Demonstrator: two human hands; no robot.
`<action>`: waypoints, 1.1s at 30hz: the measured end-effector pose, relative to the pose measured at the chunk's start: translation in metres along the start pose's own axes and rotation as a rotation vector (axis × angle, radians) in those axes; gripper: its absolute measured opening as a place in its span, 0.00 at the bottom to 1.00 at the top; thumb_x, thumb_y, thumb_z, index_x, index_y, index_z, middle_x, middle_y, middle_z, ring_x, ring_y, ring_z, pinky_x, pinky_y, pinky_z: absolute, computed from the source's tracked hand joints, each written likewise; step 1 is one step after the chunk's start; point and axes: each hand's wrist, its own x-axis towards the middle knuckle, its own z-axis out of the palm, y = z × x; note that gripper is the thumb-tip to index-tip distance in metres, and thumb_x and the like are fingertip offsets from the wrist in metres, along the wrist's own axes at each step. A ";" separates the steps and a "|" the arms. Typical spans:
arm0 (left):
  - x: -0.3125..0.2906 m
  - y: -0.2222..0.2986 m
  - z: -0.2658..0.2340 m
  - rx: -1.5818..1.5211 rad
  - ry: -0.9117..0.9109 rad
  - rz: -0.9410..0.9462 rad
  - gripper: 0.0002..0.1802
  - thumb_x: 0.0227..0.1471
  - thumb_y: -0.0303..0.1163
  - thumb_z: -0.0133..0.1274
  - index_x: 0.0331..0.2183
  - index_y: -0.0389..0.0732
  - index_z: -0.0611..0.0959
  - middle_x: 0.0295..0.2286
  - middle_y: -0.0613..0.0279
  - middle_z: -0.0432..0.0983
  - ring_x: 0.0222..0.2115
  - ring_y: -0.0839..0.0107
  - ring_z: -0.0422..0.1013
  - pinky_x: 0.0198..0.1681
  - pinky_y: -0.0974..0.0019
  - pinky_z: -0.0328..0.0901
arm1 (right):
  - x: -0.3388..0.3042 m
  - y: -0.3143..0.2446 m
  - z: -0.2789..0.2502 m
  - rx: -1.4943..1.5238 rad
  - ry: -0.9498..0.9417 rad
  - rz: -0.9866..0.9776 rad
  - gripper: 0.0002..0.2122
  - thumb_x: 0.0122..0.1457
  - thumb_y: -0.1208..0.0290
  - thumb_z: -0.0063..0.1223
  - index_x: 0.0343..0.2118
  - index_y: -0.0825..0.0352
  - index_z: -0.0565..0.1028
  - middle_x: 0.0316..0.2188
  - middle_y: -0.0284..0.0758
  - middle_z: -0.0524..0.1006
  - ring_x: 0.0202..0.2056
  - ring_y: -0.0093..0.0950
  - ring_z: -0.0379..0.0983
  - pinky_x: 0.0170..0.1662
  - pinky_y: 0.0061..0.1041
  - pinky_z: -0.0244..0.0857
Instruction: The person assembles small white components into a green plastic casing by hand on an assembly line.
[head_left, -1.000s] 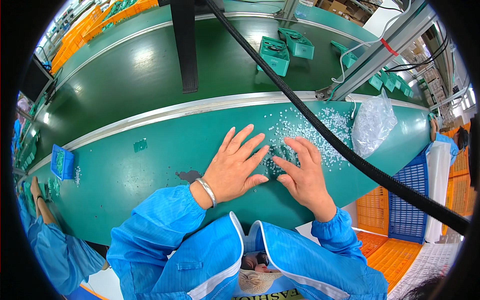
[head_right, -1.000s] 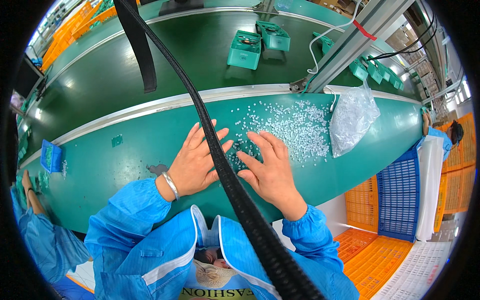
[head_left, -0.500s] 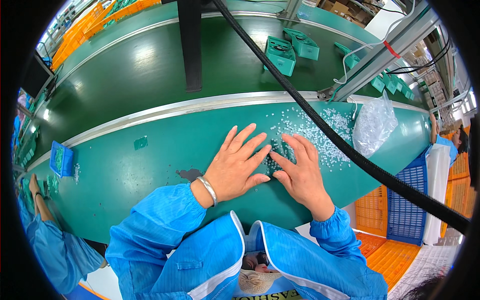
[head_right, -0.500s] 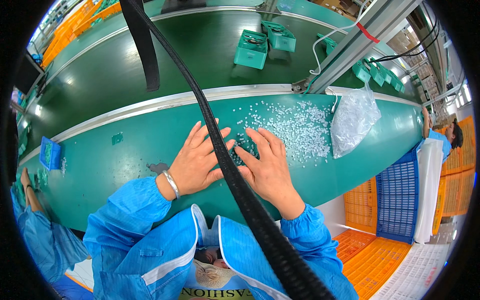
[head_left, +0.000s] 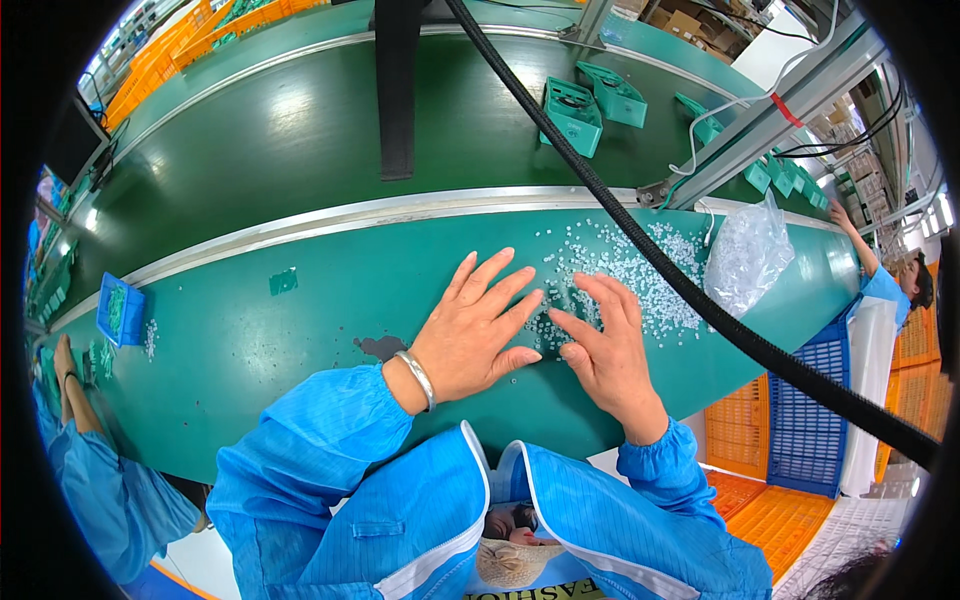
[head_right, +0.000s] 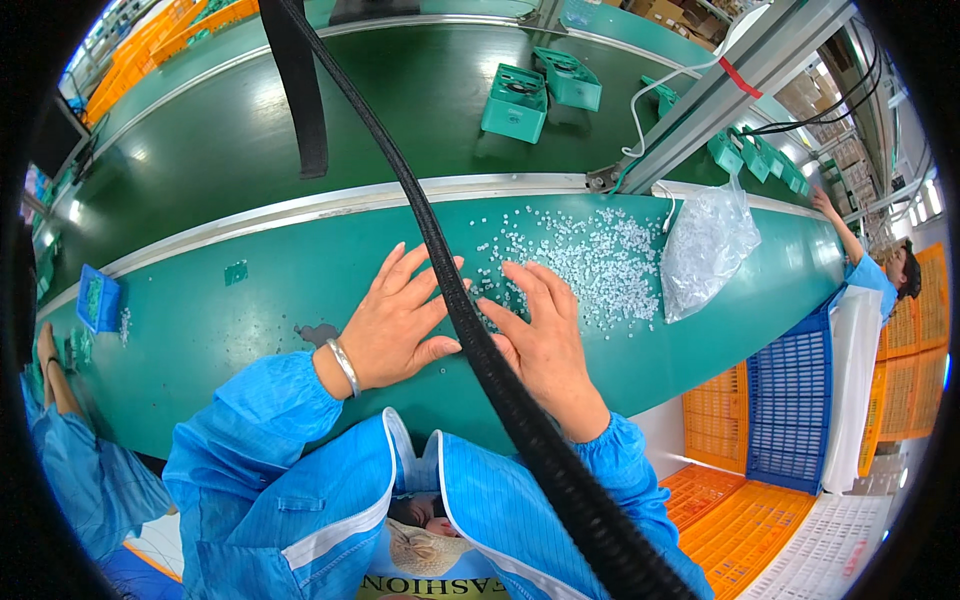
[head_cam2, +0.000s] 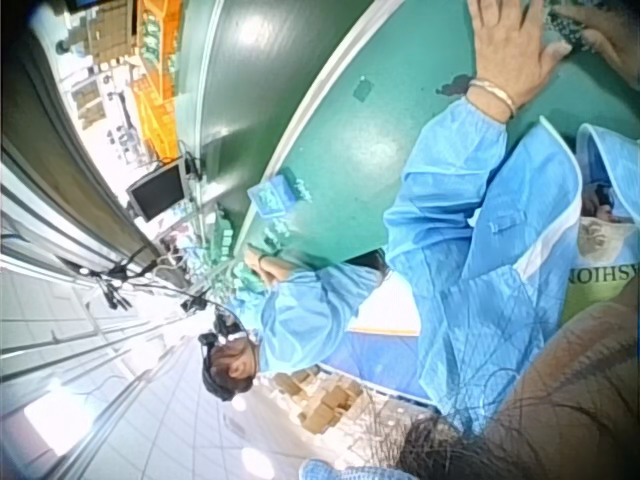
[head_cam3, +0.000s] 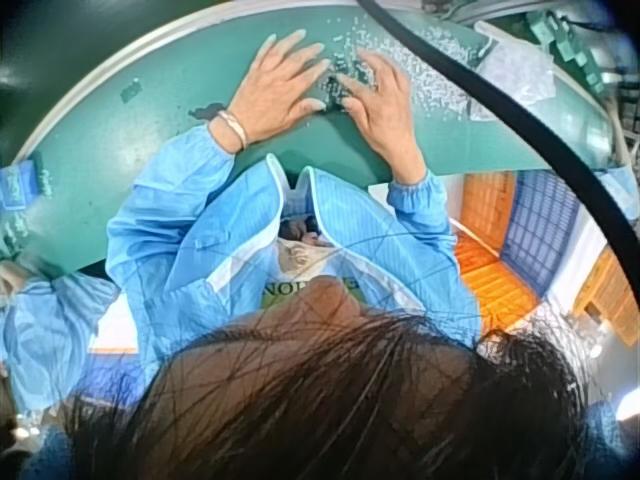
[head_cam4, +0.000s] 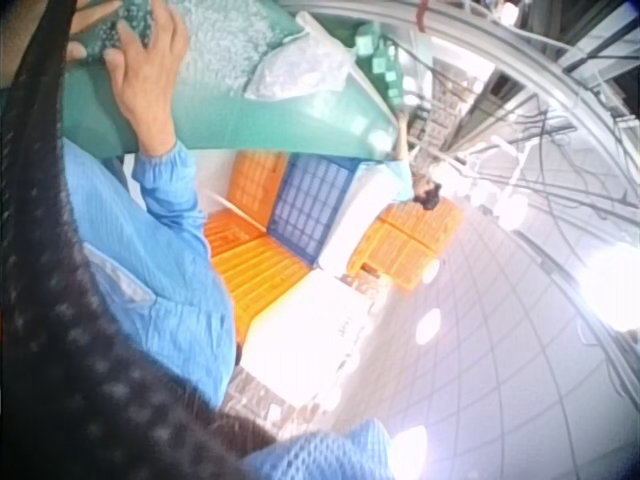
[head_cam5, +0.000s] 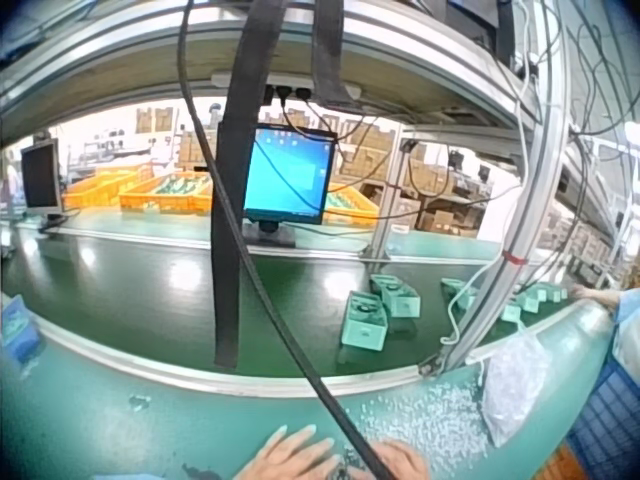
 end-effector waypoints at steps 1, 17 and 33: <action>0.000 0.000 0.000 -0.003 -0.004 -0.001 0.35 0.56 0.55 0.56 0.55 0.39 0.78 0.60 0.51 0.66 0.67 0.47 0.51 0.69 0.38 0.46 | 0.001 -0.001 0.000 -0.001 0.000 0.000 0.19 0.64 0.52 0.51 0.46 0.60 0.84 0.60 0.44 0.69 0.62 0.51 0.60 0.64 0.50 0.56; -0.001 -0.001 0.000 -0.003 0.009 -0.001 0.35 0.57 0.55 0.56 0.55 0.38 0.78 0.59 0.51 0.66 0.67 0.47 0.51 0.69 0.38 0.46 | 0.006 -0.007 0.006 -0.102 -0.071 -0.056 0.19 0.59 0.55 0.58 0.49 0.60 0.82 0.63 0.43 0.66 0.64 0.49 0.58 0.64 0.50 0.54; -0.002 -0.002 -0.001 -0.022 -0.005 -0.047 0.35 0.56 0.54 0.57 0.56 0.40 0.77 0.60 0.51 0.65 0.67 0.46 0.51 0.69 0.37 0.46 | -0.003 -0.008 -0.006 0.004 -0.007 -0.025 0.15 0.57 0.64 0.59 0.46 0.59 0.83 0.59 0.42 0.69 0.62 0.48 0.61 0.63 0.47 0.56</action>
